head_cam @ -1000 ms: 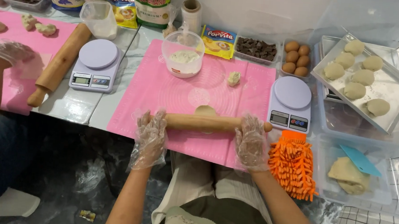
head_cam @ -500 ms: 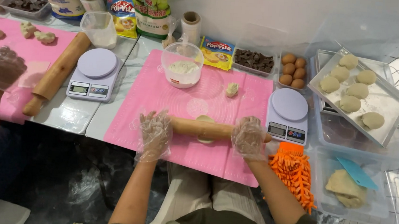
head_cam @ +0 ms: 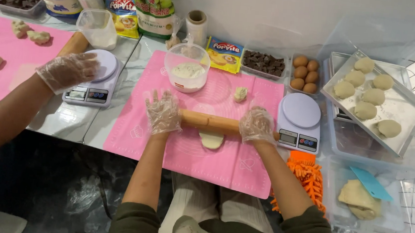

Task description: Rounding dough balls, flattening them with a rolling pin, adding chocolate filling, and folding the dough to prepare buns.

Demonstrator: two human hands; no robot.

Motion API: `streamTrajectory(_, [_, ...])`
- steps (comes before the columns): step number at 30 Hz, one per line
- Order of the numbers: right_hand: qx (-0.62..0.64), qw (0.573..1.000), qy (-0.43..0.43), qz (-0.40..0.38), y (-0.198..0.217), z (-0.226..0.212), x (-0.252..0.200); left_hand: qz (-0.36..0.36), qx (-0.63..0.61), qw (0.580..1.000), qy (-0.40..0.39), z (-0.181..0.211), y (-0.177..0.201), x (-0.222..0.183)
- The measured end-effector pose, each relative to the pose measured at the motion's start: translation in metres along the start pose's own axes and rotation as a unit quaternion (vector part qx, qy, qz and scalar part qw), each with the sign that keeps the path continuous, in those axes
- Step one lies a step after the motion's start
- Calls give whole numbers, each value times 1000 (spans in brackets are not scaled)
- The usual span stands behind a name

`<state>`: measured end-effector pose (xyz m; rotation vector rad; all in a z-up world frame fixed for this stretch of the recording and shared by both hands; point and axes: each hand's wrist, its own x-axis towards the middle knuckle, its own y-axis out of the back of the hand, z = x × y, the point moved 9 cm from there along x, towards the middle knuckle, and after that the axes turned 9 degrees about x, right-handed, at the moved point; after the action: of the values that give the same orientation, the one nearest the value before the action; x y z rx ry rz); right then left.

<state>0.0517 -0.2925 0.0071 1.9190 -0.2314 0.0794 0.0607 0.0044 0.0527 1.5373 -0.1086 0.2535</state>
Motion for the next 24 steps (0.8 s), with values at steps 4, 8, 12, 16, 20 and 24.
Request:
streamTrajectory(4, [-120, 947, 215, 204, -16, 3, -32, 228, -33, 968, -99, -6, 17, -31])
streamTrajectory(8, [-210, 834, 358, 364, -14, -19, -97, 21, -69, 995, -70, -17, 1, -44])
streamTrajectory(12, [-178, 862, 332, 339, 18, -42, -136, 81, -128, 988, 29, -39, -20, -66])
streamTrajectory(16, [-131, 899, 289, 300, 51, -66, -157, 114, -153, 980, -63, -40, -10, -81])
streamTrajectory(20, [-83, 929, 248, 262, 82, -90, -173, 194, -158, 964, -87, -34, 24, -107])
streamTrajectory(24, [-54, 946, 219, 232, 101, -104, -174, 219, -146, 961, -89, -55, -17, -109])
